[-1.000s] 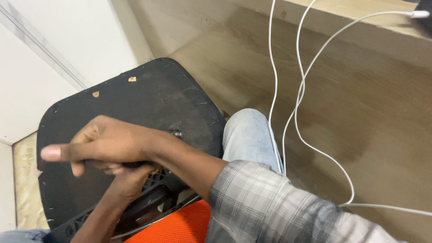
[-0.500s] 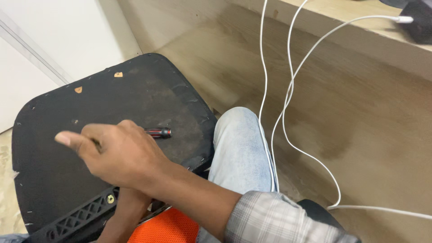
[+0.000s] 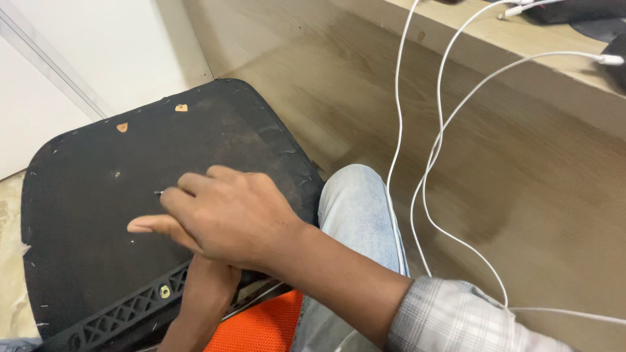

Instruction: The person uses a screwdriver to remove screws from a black plastic housing placed on a small stool. The person then sets the screwdriver down and continues to manipulate the housing with both hands.

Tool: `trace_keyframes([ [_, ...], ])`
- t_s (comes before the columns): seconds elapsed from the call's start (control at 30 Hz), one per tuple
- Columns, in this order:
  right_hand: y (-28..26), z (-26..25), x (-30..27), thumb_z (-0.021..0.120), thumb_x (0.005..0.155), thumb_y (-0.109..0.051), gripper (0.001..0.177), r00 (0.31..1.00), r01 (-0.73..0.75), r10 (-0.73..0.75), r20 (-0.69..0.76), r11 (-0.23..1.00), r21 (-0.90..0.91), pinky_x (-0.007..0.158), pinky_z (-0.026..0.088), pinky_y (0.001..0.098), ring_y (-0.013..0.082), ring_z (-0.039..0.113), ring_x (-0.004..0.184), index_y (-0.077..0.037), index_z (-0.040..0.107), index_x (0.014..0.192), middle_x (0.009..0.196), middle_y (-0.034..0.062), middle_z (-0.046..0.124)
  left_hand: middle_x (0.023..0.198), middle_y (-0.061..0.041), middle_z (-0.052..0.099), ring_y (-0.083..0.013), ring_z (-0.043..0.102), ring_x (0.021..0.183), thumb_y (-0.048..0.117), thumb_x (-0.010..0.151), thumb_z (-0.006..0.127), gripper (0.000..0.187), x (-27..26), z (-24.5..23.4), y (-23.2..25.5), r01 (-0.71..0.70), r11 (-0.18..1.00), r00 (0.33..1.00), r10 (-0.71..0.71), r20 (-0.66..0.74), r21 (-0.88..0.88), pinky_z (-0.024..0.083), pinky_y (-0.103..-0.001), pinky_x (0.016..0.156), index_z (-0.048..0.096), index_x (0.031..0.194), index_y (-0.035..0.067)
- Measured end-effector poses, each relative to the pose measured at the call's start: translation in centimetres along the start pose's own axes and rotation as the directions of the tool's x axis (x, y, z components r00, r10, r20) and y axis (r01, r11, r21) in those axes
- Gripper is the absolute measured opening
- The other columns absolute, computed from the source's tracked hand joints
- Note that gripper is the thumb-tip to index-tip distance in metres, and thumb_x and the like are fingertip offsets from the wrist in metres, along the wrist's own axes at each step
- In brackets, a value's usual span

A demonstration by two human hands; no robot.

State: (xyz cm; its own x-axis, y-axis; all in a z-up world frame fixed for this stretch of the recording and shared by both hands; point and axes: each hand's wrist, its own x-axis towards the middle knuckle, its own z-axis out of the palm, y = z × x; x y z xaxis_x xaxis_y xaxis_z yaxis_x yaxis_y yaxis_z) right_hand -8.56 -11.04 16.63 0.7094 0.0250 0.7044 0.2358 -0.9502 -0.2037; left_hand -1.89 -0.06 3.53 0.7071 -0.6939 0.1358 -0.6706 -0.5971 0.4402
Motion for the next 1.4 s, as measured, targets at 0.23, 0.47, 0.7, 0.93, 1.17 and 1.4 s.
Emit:
trace_keyframes([
  [0.23, -1.7, -2.9, 3.2, 0.061, 0.086, -0.051, 0.044, 0.810, -0.279, 0.286, 0.511, 0.956, -0.092, 0.058, 0.061, 0.0412, 0.0273, 0.071, 0.078, -0.009, 0.069, 0.094, 0.089, 0.0118, 0.066, 0.111, -0.012, 0.069, -0.0276, 0.063, 0.107, 0.006, 0.092, 0.059, 0.022, 0.8, 1.4, -1.4, -0.354, 0.784, 0.931, 0.245, 0.270, 0.510, 0.048, -0.043, 0.097, 0.066, 0.113, 0.005],
  [0.47, -1.5, -4.3, 0.9, 0.072, 0.072, -0.003, 0.048, 0.799, -0.225, 0.119, 0.589, 0.968, 0.109, 0.074, 0.062, 0.0452, 0.0386, 0.070, 0.098, -0.003, 0.057, 0.118, 0.113, 0.0182, 0.061, 0.110, -0.017, 0.070, -0.0324, 0.067, 0.102, 0.015, 0.088, 0.060, 0.030, 0.2, 1.5, -2.1, -0.202, 0.979, 0.979, 0.202, 0.008, 0.003, 0.051, -0.044, 0.085, 0.063, 0.116, 0.003],
  [0.7, -1.0, -7.0, 1.7, 0.066, 0.082, -0.008, 0.025, 0.758, -0.458, 0.349, 0.552, 0.887, 0.068, 0.072, 0.056, 0.0497, 0.0389, 0.069, 0.090, -0.003, 0.056, 0.104, 0.101, 0.0164, 0.064, 0.101, -0.016, 0.069, -0.0322, 0.071, 0.087, 0.006, 0.090, 0.058, 0.014, 0.4, -0.7, -0.5, 0.055, 0.990, 0.993, -0.040, 0.113, -0.133, 0.058, -0.042, 0.080, 0.065, 0.100, -0.001],
  [0.93, -0.1, -8.4, 0.5, 0.066, 0.089, -0.016, 0.026, 0.801, -0.476, 0.363, 0.476, 0.868, 0.140, 0.078, 0.055, 0.0480, 0.0380, 0.069, 0.093, -0.004, 0.061, 0.111, 0.104, 0.0170, 0.068, 0.099, -0.008, 0.068, -0.0292, 0.062, 0.092, 0.016, 0.079, 0.076, 0.019, -0.5, -1.7, -2.3, -0.232, 0.972, 0.972, 0.233, 0.029, -0.039, 0.051, -0.042, 0.084, 0.077, 0.095, 0.006],
  [1.17, 0.4, -8.2, 0.2, 0.066, 0.085, -0.009, 0.029, 0.828, -0.448, 0.313, 0.466, 0.869, 0.211, 0.081, 0.056, 0.0458, 0.0371, 0.068, 0.100, -0.004, 0.063, 0.114, 0.111, 0.0163, 0.069, 0.098, -0.004, 0.069, -0.0240, 0.064, 0.093, 0.016, 0.079, 0.075, 0.018, -0.9, 0.0, -3.6, -0.177, 0.983, 0.984, 0.176, -0.021, -0.055, 0.052, -0.036, 0.085, 0.076, 0.095, 0.006],
  [1.4, 0.4, -8.7, 0.1, 0.065, 0.087, -0.009, 0.032, 0.803, -0.482, 0.343, 0.488, 0.854, 0.194, 0.081, 0.056, 0.0459, 0.0370, 0.069, 0.098, -0.006, 0.062, 0.118, 0.113, 0.0159, 0.067, 0.094, -0.006, 0.073, -0.0260, 0.068, 0.084, 0.020, 0.082, 0.075, 0.020, 0.8, -1.2, -1.3, 0.009, 1.000, 0.991, -0.010, 0.136, 0.007, 0.055, -0.038, 0.078, 0.075, 0.093, 0.003],
])
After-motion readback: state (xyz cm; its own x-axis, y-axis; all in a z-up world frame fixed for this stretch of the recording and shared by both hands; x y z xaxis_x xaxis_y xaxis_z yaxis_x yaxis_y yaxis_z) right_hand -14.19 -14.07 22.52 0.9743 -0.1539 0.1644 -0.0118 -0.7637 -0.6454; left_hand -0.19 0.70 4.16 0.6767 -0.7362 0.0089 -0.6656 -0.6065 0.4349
